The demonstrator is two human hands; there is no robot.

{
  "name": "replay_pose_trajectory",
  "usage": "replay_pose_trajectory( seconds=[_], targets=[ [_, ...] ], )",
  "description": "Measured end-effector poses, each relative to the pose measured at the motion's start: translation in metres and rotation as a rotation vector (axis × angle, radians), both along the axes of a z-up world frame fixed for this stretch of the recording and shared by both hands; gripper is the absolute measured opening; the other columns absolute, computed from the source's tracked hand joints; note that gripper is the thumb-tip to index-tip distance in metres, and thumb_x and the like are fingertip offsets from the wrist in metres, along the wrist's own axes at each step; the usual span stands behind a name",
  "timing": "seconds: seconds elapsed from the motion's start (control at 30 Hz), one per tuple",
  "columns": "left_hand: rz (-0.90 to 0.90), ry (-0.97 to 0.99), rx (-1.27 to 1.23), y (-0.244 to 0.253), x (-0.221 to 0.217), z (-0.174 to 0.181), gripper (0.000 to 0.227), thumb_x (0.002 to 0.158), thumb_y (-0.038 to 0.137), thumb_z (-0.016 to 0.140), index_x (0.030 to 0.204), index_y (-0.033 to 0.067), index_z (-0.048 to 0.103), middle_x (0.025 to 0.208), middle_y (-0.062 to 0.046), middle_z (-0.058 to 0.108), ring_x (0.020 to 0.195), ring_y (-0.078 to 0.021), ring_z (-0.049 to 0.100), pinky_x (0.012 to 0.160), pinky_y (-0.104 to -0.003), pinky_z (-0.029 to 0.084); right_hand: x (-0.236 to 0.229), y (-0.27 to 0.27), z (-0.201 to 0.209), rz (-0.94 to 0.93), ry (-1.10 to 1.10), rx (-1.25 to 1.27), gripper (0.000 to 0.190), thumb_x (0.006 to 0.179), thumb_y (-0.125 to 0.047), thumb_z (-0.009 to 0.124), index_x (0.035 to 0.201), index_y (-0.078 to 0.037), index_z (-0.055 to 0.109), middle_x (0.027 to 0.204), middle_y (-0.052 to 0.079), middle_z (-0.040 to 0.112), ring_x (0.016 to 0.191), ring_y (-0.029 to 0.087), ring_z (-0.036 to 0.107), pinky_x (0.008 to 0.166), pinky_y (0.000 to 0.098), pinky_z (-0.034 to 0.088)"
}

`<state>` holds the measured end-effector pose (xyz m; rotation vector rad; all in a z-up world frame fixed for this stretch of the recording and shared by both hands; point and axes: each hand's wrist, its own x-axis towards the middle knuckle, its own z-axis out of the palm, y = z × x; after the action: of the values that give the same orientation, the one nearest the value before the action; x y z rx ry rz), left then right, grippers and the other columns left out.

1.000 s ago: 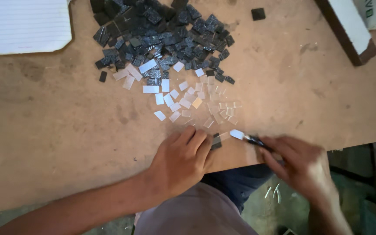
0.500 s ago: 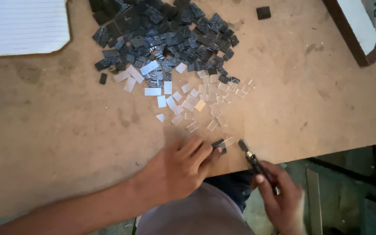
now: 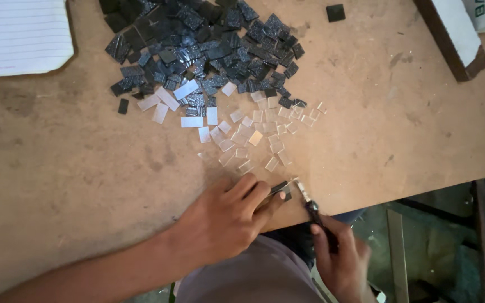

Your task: The person uses a utility knife to cut small rectangular pieces from clear and dark plastic sheets on a wooden workbench. The person repeatedly scores and snaps the plastic into small tiles, accumulating separate piles of clear and dark pieces.

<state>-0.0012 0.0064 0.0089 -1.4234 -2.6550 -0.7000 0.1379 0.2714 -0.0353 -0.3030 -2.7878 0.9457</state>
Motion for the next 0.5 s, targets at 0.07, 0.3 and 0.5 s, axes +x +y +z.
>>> replay_pose_trajectory(
  seconds=[0.07,0.3,0.5],
  targets=[
    [0.006,0.009,0.006,0.001,0.0,0.0,0.051,0.085,0.022,0.06,0.131,0.0019,0.068,0.101,-0.002,0.061,0.098,-0.0184,0.056,0.067,-0.028,0.045,0.003,0.003,-0.001,0.014,-0.036,0.116,0.024,0.089,-0.012,0.078,0.107,-0.001,0.067,0.082,0.013,0.073,0.067,0.013,0.07,0.06,0.0297,0.053],
    [-0.017,0.042,0.045,-0.003,0.0,-0.004,0.048,0.088,0.02,0.061,0.131,0.0013,0.068,0.103,-0.003,0.061,0.099,-0.02,0.057,0.069,-0.029,0.046,0.019,-0.003,-0.004,-0.116,0.138,-0.118,0.028,0.095,-0.012,0.076,0.116,0.0,0.062,0.092,0.008,0.072,0.077,0.007,0.066,0.07,0.0201,0.051],
    [-0.077,0.045,0.041,-0.012,-0.001,-0.004,0.048,0.082,0.02,0.063,0.125,-0.0025,0.067,0.11,-0.006,0.063,0.097,-0.02,0.058,0.063,-0.031,0.047,0.007,-0.004,-0.005,-0.091,-0.022,-0.089,0.028,0.089,-0.01,0.077,0.112,-0.001,0.065,0.08,0.006,0.075,0.06,0.005,0.062,0.055,0.0193,0.046]
  ],
)
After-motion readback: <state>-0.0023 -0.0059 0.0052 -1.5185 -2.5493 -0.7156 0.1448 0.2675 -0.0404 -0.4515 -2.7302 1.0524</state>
